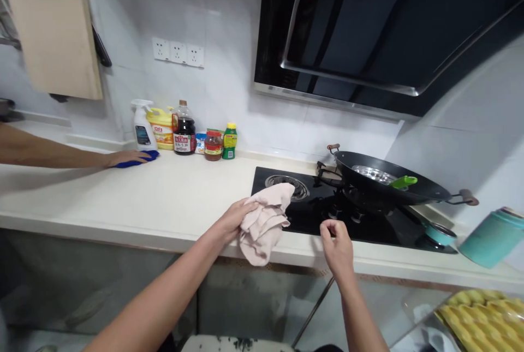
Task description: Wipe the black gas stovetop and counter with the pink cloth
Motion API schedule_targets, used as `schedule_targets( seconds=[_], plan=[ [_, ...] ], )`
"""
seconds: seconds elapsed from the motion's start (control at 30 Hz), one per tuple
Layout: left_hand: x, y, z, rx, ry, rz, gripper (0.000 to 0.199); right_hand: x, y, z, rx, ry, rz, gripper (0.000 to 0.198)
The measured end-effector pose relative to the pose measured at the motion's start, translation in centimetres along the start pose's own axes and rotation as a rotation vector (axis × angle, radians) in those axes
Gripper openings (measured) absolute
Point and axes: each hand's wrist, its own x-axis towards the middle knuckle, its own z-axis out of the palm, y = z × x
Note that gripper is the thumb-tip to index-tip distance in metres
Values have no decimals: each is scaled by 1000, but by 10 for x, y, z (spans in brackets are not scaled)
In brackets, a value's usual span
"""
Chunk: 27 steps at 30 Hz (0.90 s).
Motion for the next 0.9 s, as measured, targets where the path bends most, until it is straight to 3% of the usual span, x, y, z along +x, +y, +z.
schedule_targets(
  seconds=[0.1,0.23,0.33,0.47,0.7,0.8,0.9],
  plan=[
    [25,-8,4,188,79,40,55,28,20,13,-93,-37,-76,20],
    [30,-6,7,404,126,134,71,27,41,26,-85,-87,-74,22],
    [27,-3,18,684,-45,169,80,20,44,30,-55,-105,-63,26],
    [29,-13,53,1068,-242,184,99,18,45,34,-71,-107,-65,25],
    [43,-19,119,1096,-246,375,59,23,51,29,-237,-188,-135,32],
    [52,-19,126,1099,-240,355,56,24,51,23,-304,-250,-135,41],
    [64,-22,116,1113,-205,291,56,25,50,20,-383,-281,-134,45]
  ],
)
